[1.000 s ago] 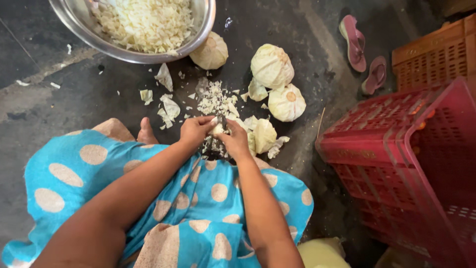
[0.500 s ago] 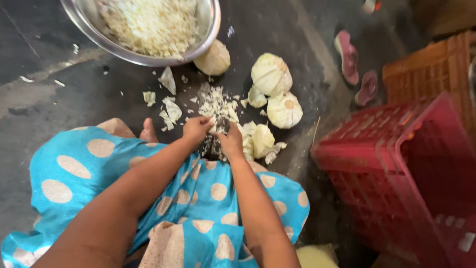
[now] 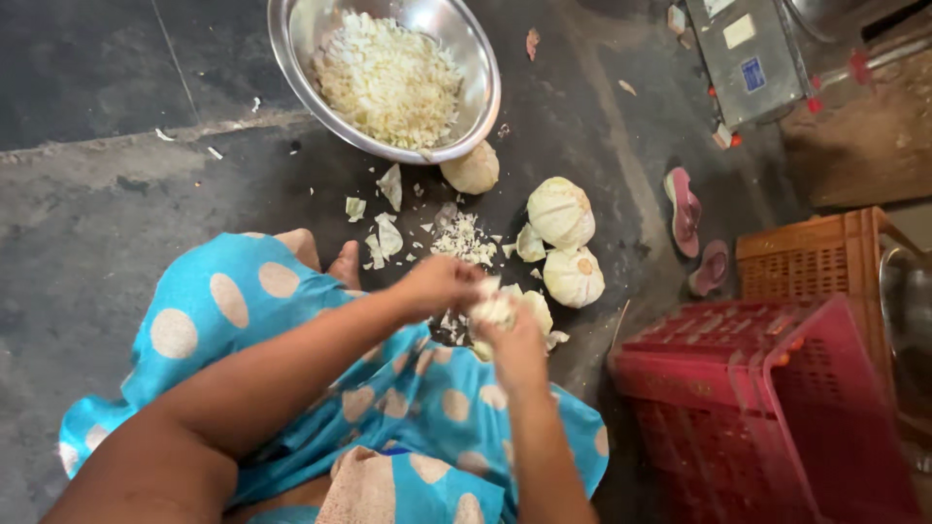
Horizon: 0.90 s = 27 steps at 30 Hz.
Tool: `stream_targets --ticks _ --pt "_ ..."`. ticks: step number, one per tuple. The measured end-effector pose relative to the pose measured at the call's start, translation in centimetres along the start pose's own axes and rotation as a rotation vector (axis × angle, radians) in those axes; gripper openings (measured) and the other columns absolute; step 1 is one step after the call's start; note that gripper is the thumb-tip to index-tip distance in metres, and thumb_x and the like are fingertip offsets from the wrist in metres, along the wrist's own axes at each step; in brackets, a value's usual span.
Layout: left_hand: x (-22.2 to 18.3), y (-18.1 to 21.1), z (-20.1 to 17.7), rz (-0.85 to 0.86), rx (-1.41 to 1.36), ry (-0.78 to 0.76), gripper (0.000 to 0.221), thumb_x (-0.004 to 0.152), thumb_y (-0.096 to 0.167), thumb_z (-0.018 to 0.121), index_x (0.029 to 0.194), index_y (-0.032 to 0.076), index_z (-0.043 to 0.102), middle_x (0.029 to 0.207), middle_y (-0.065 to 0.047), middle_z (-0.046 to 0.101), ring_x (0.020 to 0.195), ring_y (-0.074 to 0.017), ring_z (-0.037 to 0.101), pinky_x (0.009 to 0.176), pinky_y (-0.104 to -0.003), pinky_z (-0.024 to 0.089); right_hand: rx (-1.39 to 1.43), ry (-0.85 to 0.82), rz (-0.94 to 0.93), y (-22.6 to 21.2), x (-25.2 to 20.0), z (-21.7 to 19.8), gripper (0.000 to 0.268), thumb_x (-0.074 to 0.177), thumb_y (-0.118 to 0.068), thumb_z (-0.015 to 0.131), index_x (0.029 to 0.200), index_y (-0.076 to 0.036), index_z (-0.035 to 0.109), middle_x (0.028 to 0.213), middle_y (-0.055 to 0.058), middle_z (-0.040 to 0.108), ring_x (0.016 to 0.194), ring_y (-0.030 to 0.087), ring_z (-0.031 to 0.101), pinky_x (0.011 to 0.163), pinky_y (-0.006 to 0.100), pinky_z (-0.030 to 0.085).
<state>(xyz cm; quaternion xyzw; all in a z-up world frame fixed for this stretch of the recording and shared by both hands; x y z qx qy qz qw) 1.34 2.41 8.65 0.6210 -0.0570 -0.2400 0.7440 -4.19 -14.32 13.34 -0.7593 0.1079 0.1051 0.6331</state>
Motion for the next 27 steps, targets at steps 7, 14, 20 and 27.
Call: stream_targets --ticks 7,14,20,27 --pt "6.8 13.4 -9.6 0.509 -0.363 0.386 0.025 0.095 0.004 0.067 0.119 0.000 0.072 0.100 -0.008 0.077 0.080 -0.0134 0.072 0.070 -0.030 0.061 -0.646 -0.022 -0.959 -18.7 13.1 5.3 0.067 0.080 -0.006 0.091 0.138 0.003 0.059 0.131 0.013 0.066 0.119 0.023 0.064 0.101 0.035 0.050" --pt "7.8 11.1 -17.0 0.377 -0.578 0.726 0.033 0.088 0.004 0.074 0.120 0.007 0.071 0.095 -0.003 0.075 0.062 -0.0110 0.059 0.056 -0.024 0.054 0.323 -0.090 -0.580 -22.3 16.7 5.3 0.029 0.094 0.002 0.075 0.121 0.007 0.066 0.112 0.013 0.069 0.102 0.023 0.069 0.092 0.037 0.063" --pt "4.8 -1.2 -9.4 -0.087 -0.634 0.265 0.033 0.086 0.006 0.070 0.119 0.007 0.067 0.098 -0.007 0.075 0.078 -0.0165 0.071 0.070 -0.032 0.059 0.221 -0.006 -0.351 -9.2 8.5 -3.7 0.004 0.099 0.004 0.063 0.101 0.007 0.064 0.094 0.012 0.070 0.083 0.020 0.067 0.076 0.032 0.055" --pt "3.7 -6.7 -0.8 -0.300 -0.213 -0.067 0.029 0.088 0.013 0.076 0.112 -0.002 0.076 0.091 -0.008 0.074 0.078 -0.0166 0.068 0.069 -0.032 0.056 0.134 -0.238 0.060 5.3 3.0 -5.3 0.050 0.082 0.002 0.075 0.129 0.005 0.059 0.115 0.014 0.070 0.102 0.020 0.070 0.086 0.033 0.062"
Point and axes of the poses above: each hand's wrist, its own x-axis towards the middle knuckle, its own z-axis out of the palm, y = z × x, the point moved 2 cm from there along x, towards the middle knuckle
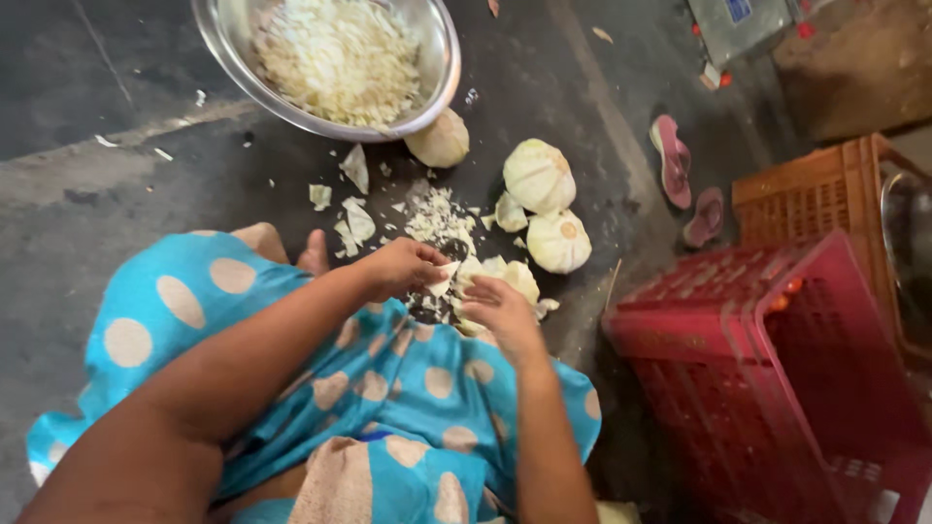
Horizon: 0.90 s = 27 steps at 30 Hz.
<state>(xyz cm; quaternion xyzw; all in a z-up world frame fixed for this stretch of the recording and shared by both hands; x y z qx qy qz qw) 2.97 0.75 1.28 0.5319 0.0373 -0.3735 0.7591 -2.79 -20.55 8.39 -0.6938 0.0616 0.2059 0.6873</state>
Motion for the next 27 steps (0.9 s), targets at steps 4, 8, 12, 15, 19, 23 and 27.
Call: stream_targets --ticks 4,8,12,15,19,23,27 --pt "-1.0 -0.3 1.1 0.055 0.370 0.131 0.032 0.080 0.011 0.078 0.109 -0.002 0.077 0.087 -0.011 0.078 0.073 -0.0179 0.074 0.067 -0.032 0.059 0.016 -0.045 -0.131 2.8 1.1 3.0 0.070 0.076 0.010 0.076 0.141 0.003 0.051 0.113 0.013 0.065 0.101 0.021 0.071 0.082 0.033 0.062" --pt "-2.1 0.3 1.0 0.137 0.523 0.260 0.035 0.078 0.013 0.079 0.110 0.000 0.077 0.088 -0.011 0.078 0.073 -0.0153 0.075 0.069 -0.029 0.059 -0.140 0.044 -0.115 3.6 2.2 3.8 0.062 0.081 0.010 0.076 0.140 0.004 0.056 0.110 0.014 0.073 0.098 0.019 0.072 0.081 0.029 0.062" --pt "-1.9 0.8 0.8 0.114 0.298 0.188 0.040 0.082 0.010 0.072 0.120 0.001 0.075 0.096 -0.012 0.078 0.079 -0.0154 0.072 0.067 -0.029 0.057 0.075 0.105 -0.110 4.0 3.1 3.4 0.061 0.081 0.011 0.074 0.138 0.005 0.051 0.107 0.014 0.073 0.093 0.020 0.072 0.079 0.029 0.061" --pt "-1.8 1.2 0.1 0.101 0.188 -0.002 0.053 0.079 0.005 0.070 0.132 0.002 0.067 0.107 -0.010 0.078 0.089 -0.0148 0.071 0.068 -0.028 0.054 0.149 0.093 -0.128 4.2 3.6 2.9 0.060 0.081 0.011 0.073 0.137 0.006 0.050 0.110 0.014 0.072 0.094 0.019 0.072 0.081 0.030 0.061" --pt "-1.6 1.0 -0.3 0.146 0.166 -0.183 0.058 0.084 0.006 0.071 0.140 0.000 0.059 0.116 -0.009 0.076 0.102 -0.0140 0.072 0.079 -0.026 0.057 0.378 -0.003 -0.079 4.3 3.9 2.1 0.056 0.079 0.013 0.075 0.130 0.008 0.052 0.113 0.015 0.071 0.096 0.021 0.073 0.083 0.033 0.062" --pt "-0.1 -0.6 -1.2 0.251 0.247 -0.171 0.053 0.086 0.008 0.074 0.136 0.000 0.061 0.115 -0.010 0.076 0.103 -0.0159 0.072 0.085 -0.027 0.059 0.310 -0.012 -0.046 5.2 5.0 1.3 0.053 0.080 0.010 0.077 0.129 0.011 0.056 0.113 0.016 0.070 0.096 0.021 0.071 0.083 0.032 0.059" --pt "2.9 -3.3 -2.2 0.320 0.594 0.023 0.038 0.087 0.020 0.073 0.122 0.007 0.075 0.100 -0.009 0.080 0.088 -0.0165 0.073 0.079 -0.032 0.058 -0.227 0.020 -0.159 6.1 5.7 0.5 0.049 0.083 0.005 0.077 0.129 0.011 0.062 0.114 0.014 0.073 0.100 0.020 0.071 0.084 0.028 0.059"
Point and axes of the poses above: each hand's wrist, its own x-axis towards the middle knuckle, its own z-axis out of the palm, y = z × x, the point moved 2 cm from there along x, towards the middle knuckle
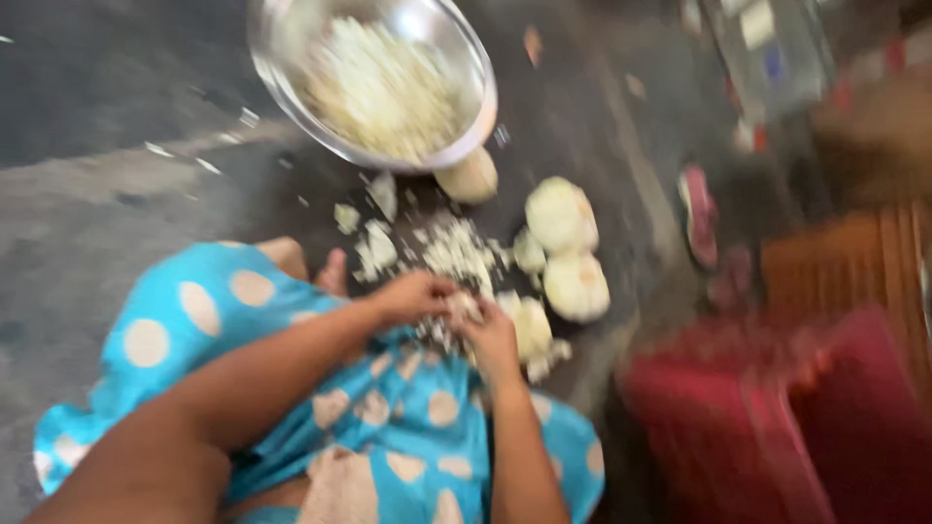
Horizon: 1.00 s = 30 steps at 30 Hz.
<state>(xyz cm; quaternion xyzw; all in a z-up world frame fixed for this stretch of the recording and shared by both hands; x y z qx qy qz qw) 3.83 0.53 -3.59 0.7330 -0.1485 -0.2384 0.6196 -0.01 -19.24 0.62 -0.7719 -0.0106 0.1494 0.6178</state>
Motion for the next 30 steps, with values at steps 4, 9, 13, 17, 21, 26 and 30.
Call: stream_targets --ticks 4,9,13,17,21,26,30 --pt "2.4 -3.4 1.0 0.026 0.035 0.168 0.038 0.086 0.032 0.079 0.114 0.007 0.078 0.093 -0.010 0.080 0.080 -0.0117 0.072 0.074 -0.031 0.058 0.145 0.120 0.050 2.7 1.3 -0.3 0.062 0.077 0.003 0.079 0.133 0.005 0.052 0.116 0.010 0.069 0.104 0.023 0.071 0.081 0.033 0.059" --pt "3.3 -3.5 2.5 -0.018 -0.372 0.247 0.037 0.087 0.032 0.082 0.107 0.001 0.078 0.093 -0.008 0.077 0.080 -0.0109 0.072 0.073 -0.028 0.059 0.281 0.117 0.096 5.2 2.6 -0.7 0.059 0.078 0.011 0.074 0.133 0.007 0.053 0.112 0.024 0.069 0.098 0.032 0.072 0.081 0.039 0.061" --pt "2.0 -2.4 1.7 -0.043 -0.193 0.258 0.046 0.085 0.040 0.081 0.110 0.003 0.079 0.093 -0.011 0.078 0.080 -0.0145 0.072 0.074 -0.030 0.057 0.321 0.059 0.068 4.8 4.6 -0.3 0.053 0.078 0.015 0.070 0.129 0.011 0.055 0.112 0.030 0.070 0.098 0.034 0.073 0.084 0.041 0.061" --pt "2.4 -2.3 1.0 0.044 -0.093 0.251 0.051 0.078 0.037 0.083 0.117 0.006 0.075 0.100 -0.009 0.077 0.087 -0.0153 0.073 0.081 -0.030 0.058 0.246 0.062 -0.044 3.9 5.2 -1.4 0.046 0.079 0.016 0.069 0.123 0.015 0.058 0.114 0.024 0.072 0.101 0.030 0.074 0.086 0.038 0.061" --pt "3.2 -3.2 1.4 0.103 0.060 0.319 0.055 0.077 0.036 0.084 0.125 0.011 0.074 0.104 -0.011 0.077 0.092 -0.0184 0.073 0.084 -0.032 0.057 0.212 0.029 -0.041 3.9 5.1 -2.2 0.037 0.082 0.013 0.071 0.119 0.015 0.064 0.106 0.020 0.076 0.096 0.026 0.073 0.085 0.034 0.059" --pt "3.0 -2.8 2.0 0.064 0.041 0.371 0.050 0.076 0.033 0.084 0.122 0.013 0.077 0.106 -0.012 0.078 0.096 -0.0227 0.076 0.088 -0.033 0.058 0.135 0.138 -0.008 4.3 5.1 -2.2 0.029 0.084 0.008 0.075 0.112 0.012 0.072 0.101 0.015 0.076 0.088 0.018 0.071 0.080 0.028 0.056" --pt "2.2 -2.2 1.7 -0.015 0.044 0.324 0.055 0.075 0.028 0.087 0.126 0.015 0.071 0.109 -0.015 0.075 0.098 -0.0252 0.074 0.088 -0.036 0.057 0.142 0.164 0.011 4.3 5.3 -1.8 0.025 0.085 0.008 0.074 0.110 0.012 0.072 0.098 0.015 0.076 0.084 0.017 0.071 0.077 0.028 0.056"
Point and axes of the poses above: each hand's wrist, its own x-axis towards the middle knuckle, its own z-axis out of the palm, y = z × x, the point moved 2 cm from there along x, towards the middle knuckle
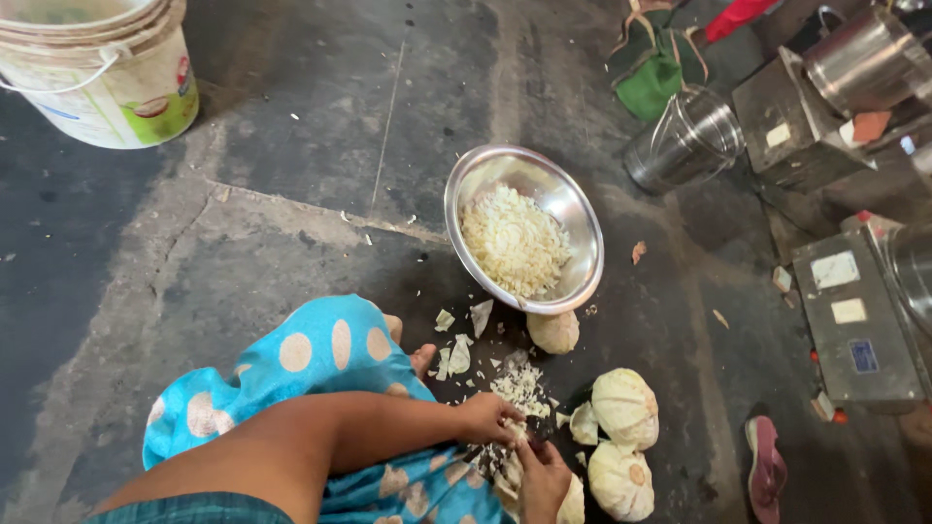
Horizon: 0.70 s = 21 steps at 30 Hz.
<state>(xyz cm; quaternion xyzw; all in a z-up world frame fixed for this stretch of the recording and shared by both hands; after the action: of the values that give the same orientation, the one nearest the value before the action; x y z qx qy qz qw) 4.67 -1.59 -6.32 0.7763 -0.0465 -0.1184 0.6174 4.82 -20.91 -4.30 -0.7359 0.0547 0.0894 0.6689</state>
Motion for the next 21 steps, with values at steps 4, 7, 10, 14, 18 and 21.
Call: stream_targets --ticks 4,7,10,14,18,21 --pt "-0.2 -0.1 0.1 0.037 0.020 0.064 0.048 0.078 0.026 0.083 0.124 0.016 0.075 0.108 -0.014 0.076 0.097 -0.0242 0.075 0.089 -0.034 0.058 0.096 -0.038 -0.017 0.0 -1.0 0.0 0.023 0.087 0.005 0.072 0.109 0.010 0.072 0.098 0.013 0.076 0.084 0.017 0.072 0.077 0.027 0.057" --pt "-0.2 -0.3 0.5 0.023 -0.065 0.057 0.042 0.082 0.026 0.079 0.123 0.016 0.075 0.107 -0.012 0.078 0.096 -0.0229 0.076 0.088 -0.034 0.059 0.078 -0.043 0.005 -0.8 -1.6 0.1 0.023 0.086 0.004 0.072 0.109 0.010 0.072 0.098 0.013 0.076 0.085 0.017 0.072 0.077 0.027 0.057" --pt "-0.1 -0.3 0.3 0.012 -0.136 0.052 0.039 0.084 0.025 0.077 0.121 0.015 0.075 0.103 -0.012 0.079 0.093 -0.0225 0.078 0.084 -0.034 0.060 0.095 -0.061 0.048 -2.0 -2.2 0.7 0.024 0.087 0.002 0.073 0.109 0.009 0.072 0.097 0.011 0.076 0.084 0.016 0.071 0.076 0.026 0.056" --pt "0.1 0.4 -0.6 0.147 0.192 0.102 0.033 0.086 0.024 0.078 0.117 0.015 0.079 0.100 -0.016 0.077 0.089 -0.0292 0.074 0.082 -0.038 0.056 -0.222 0.002 0.008 -4.1 -2.0 0.8 0.020 0.084 -0.006 0.080 0.100 0.006 0.078 0.088 0.007 0.075 0.075 0.012 0.063 0.066 0.027 0.051" --pt "-0.6 -0.5 -0.5 0.100 0.064 0.103 0.031 0.088 0.019 0.074 0.118 0.013 0.078 0.096 -0.016 0.076 0.084 -0.0228 0.075 0.076 -0.036 0.057 -0.124 -0.010 0.066 -3.2 -2.1 0.5 0.015 0.082 -0.003 0.085 0.084 0.005 0.073 0.075 0.002 0.067 0.065 0.008 0.054 0.056 0.025 0.043" --pt "-0.9 -0.7 -0.6 -0.053 -0.065 0.095 0.031 0.088 0.019 0.074 0.119 0.014 0.077 0.088 -0.012 0.080 0.075 -0.0125 0.070 0.071 -0.032 0.057 0.105 -0.034 0.105 -2.4 -1.6 1.5 0.009 0.081 0.000 0.081 0.086 0.003 0.074 0.079 0.002 0.072 0.069 0.008 0.063 0.061 0.023 0.049"
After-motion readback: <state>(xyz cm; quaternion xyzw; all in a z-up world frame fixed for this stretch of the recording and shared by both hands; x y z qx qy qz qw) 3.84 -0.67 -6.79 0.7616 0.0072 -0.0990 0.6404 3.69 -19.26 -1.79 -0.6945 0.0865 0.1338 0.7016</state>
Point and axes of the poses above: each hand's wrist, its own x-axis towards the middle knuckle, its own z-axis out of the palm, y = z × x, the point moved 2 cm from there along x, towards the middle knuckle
